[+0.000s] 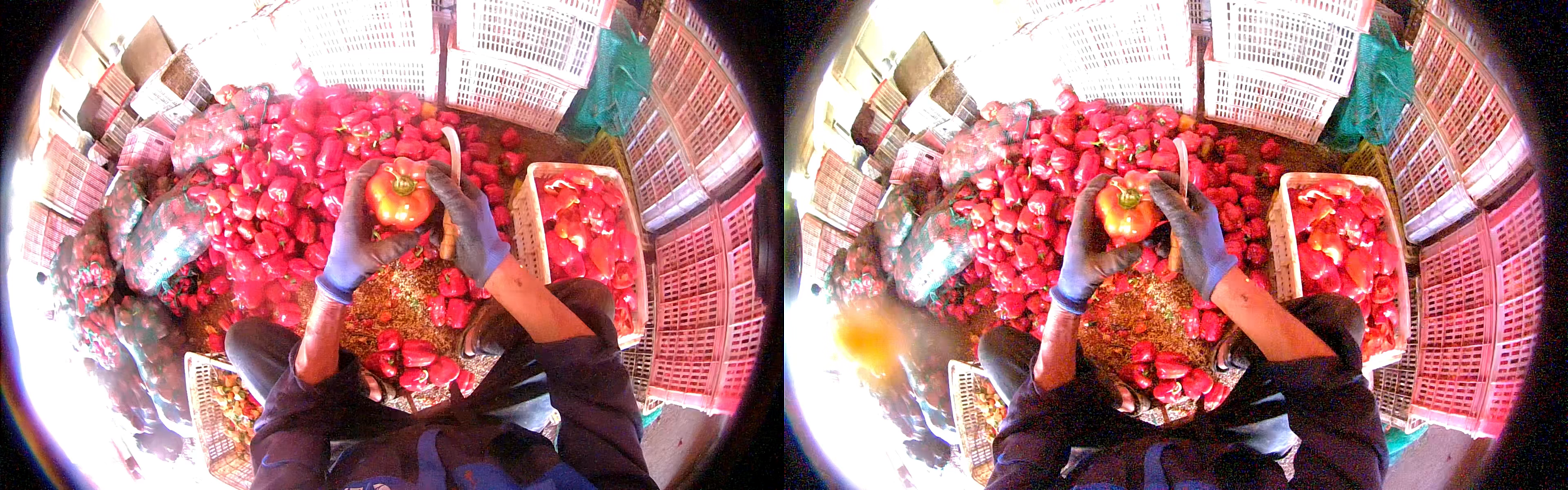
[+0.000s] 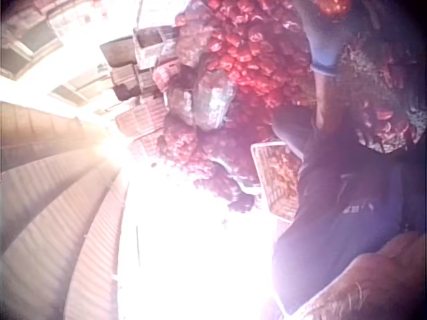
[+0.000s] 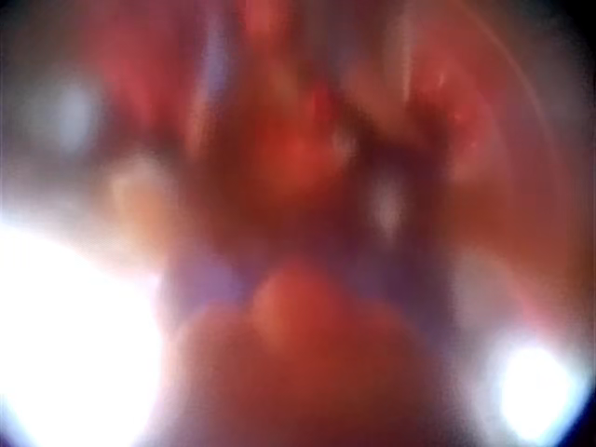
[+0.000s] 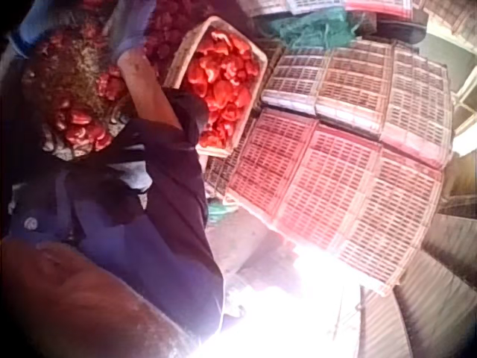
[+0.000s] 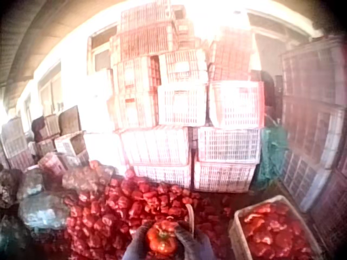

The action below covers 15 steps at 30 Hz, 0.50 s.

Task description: The person cuts peppers with a knife, removes the stems and seeds, and places the prepared peppers into a bin.

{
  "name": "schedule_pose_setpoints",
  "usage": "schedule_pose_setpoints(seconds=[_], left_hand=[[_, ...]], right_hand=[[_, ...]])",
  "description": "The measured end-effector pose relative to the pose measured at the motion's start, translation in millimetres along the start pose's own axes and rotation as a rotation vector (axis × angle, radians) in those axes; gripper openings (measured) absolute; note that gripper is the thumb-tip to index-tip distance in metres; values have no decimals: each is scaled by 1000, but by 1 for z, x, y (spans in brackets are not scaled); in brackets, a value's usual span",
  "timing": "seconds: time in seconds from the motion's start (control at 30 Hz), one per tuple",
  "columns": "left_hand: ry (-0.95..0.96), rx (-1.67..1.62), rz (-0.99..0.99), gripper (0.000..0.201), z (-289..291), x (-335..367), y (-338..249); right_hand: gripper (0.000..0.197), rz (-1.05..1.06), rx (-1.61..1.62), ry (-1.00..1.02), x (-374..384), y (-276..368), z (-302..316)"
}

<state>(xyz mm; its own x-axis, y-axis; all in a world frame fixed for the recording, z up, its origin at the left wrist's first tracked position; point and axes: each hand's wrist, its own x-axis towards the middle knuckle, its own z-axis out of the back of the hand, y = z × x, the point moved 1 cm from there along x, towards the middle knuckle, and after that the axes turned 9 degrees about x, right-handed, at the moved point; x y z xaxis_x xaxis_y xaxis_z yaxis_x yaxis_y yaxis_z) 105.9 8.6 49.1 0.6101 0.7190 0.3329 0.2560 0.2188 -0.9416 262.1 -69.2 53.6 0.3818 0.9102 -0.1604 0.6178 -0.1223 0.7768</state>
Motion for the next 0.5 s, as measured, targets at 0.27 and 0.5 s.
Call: schedule_pose_setpoints(seconds=[0.27, 0.5], left_hand=[[-207, 491, -77, 111, 24, -9, -9], [-299, 463, -41, 113, 54, -21, -40]], right_hand=[[57, 173, -344, 159, -20, 1, -18], [69, 346, -666, 453, -31, -15, -18]])
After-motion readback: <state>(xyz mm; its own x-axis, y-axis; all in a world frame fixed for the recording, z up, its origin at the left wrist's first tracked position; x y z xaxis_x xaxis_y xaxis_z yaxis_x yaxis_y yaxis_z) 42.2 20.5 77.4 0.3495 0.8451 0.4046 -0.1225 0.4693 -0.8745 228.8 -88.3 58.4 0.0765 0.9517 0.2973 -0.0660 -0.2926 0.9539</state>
